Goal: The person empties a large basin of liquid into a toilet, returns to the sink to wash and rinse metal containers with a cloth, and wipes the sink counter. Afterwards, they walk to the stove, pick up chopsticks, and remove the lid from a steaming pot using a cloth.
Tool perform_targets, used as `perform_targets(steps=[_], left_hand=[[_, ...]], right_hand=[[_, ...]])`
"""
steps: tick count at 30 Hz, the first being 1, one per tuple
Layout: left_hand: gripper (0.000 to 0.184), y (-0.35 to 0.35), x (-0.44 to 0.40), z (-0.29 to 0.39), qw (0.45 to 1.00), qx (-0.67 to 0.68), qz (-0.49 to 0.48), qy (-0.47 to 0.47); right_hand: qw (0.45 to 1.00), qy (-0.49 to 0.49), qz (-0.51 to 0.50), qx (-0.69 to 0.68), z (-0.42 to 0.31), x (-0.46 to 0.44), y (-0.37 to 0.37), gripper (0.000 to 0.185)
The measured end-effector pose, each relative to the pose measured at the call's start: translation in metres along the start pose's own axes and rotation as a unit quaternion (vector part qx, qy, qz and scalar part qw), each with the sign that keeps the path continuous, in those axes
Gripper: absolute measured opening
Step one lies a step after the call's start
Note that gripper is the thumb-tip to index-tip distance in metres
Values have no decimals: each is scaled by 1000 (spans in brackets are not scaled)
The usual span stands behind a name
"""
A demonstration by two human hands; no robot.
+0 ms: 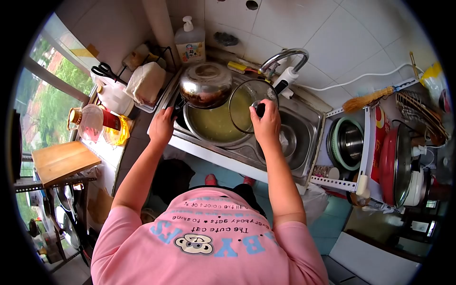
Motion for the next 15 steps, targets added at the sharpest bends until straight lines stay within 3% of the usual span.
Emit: perform_targets(steps=[6,9,10,11,13,14,15], left_hand=[[24,4,-1,-7,1000,4,7,-16],[28,22,5,-13,997,76,-22,-3],[26,41,9,-19,982,138,-123,-33],[25,59,17,-24,953,198,-222,-62],[24,64,45,-8,825,326,-426,-176],[24,72,58,-7,741,425,-466,-229],[25,79,67,-12,717,413,-505,-244]], right_hand=[[1000,-6,5,12,1,3,2,34],[1000,-14,12,18,-2,5,3,36],[1000,-10,4,7,-3,4,6,36],[1000,-5,-4,-3,-6,3,8,36],[999,-25,-14,-39,-14,-4,15,35],[998,-39,-31,-48,-20,-8,19,35],[996,-53,-48,-56,-31,-14,21,35]])
Point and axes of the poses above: each hand's wrist, its own x-axis away from the middle knuckle, its own y-axis out of the palm, z = x × y, the point moved 8 cm from there along -x, towards the middle knuckle, and after that the axes turned 15 degrees about -y, right-handed, at the moved point
